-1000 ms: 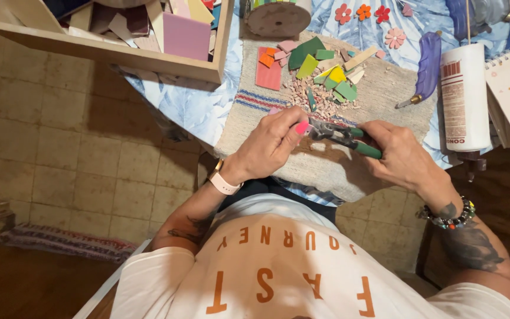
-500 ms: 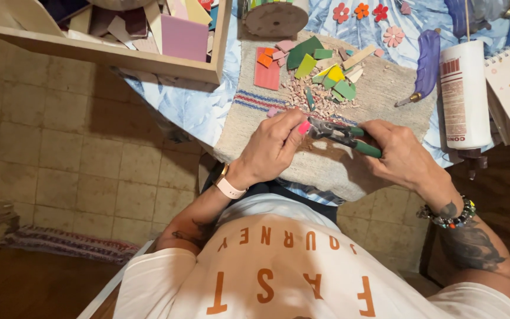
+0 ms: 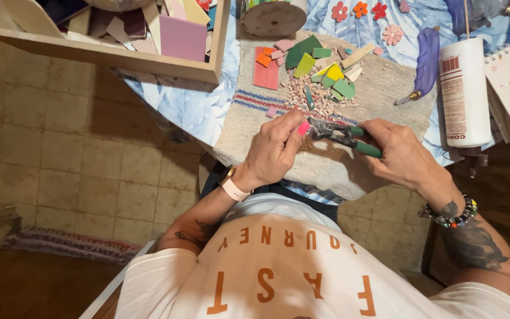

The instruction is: Cutting small pieces of colorful craft material using nippers over a piece of fabric

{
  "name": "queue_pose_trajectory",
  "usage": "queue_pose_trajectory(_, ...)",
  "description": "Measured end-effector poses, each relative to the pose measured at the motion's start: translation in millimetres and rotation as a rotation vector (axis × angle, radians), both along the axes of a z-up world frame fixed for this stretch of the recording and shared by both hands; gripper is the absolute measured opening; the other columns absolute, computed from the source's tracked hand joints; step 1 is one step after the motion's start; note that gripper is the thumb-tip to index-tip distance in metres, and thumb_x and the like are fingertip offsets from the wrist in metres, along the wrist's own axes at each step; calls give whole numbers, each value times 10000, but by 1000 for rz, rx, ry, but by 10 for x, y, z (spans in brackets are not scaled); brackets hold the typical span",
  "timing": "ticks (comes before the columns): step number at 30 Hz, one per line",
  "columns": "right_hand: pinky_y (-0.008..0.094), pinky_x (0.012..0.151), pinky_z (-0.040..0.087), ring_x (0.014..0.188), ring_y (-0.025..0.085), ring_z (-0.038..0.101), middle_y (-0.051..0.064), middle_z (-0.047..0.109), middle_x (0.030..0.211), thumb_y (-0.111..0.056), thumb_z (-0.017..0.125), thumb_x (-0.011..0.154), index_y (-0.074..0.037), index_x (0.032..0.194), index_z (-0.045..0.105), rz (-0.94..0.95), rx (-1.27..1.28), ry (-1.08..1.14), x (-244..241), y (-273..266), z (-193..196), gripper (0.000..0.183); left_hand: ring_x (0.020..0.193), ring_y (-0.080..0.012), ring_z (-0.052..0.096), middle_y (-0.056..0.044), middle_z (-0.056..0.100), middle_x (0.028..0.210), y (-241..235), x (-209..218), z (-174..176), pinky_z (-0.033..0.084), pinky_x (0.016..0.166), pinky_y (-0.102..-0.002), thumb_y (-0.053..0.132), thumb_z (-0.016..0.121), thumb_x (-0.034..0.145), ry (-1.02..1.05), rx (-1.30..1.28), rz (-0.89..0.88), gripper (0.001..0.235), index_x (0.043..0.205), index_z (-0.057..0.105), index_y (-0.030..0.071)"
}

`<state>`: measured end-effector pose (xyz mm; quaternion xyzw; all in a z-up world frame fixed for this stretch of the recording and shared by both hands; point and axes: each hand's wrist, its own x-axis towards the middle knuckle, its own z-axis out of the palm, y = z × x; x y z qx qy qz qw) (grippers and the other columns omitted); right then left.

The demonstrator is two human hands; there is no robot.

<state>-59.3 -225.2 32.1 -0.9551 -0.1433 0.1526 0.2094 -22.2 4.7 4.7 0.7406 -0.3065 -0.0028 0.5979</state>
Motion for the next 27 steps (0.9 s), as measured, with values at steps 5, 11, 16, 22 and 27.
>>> queue_pose_trajectory(5, 368, 550, 386, 582, 306, 518, 128, 539, 725, -146, 498, 701, -54, 951, 502, 0, -8, 11, 1, -8, 3, 267, 655, -278, 468, -118, 484, 732, 8, 6, 2, 356, 599, -358, 172, 318, 906, 7, -17, -17, 227, 832, 443, -3)
queue_pose_trajectory(11, 366, 530, 389, 552, 292, 507, 120, 531, 696, -145, 475, 685, -58, 931, 493, 10, -22, 37, 14, -23, -22, 261, 655, -292, 461, -125, 488, 731, 2, 23, -72, 333, 588, -364, 157, 319, 899, 12, 7, -32, 201, 828, 431, 6)
queue_pose_trajectory(16, 361, 515, 387, 522, 278, 496, 100, 520, 661, -153, 487, 710, -66, 897, 490, -3, -13, 43, 22, -23, -18, 206, 747, -322, 525, -149, 541, 843, -19, 30, -137, 386, 648, -369, 152, 335, 890, 9, 19, -31, 206, 920, 461, -9)
queue_pose_trajectory(22, 318, 416, 381, 403, 184, 447, 44, 498, 545, -196, 447, 769, -96, 719, 463, -1, -71, -17, -5, -68, -124, 113, 816, -319, 550, -164, 565, 887, -40, 31, -181, 411, 711, -375, 194, 322, 903, 23, 18, -28, 289, 950, 488, -37)
queue_pose_trajectory(27, 338, 443, 357, 442, 214, 448, 55, 473, 554, -171, 453, 747, -83, 727, 446, 10, -20, -79, 9, -70, -163, 91, 636, -280, 453, -123, 458, 715, -17, 65, -65, 322, 583, -360, 171, 296, 901, 10, -11, -61, 216, 813, 410, 10)
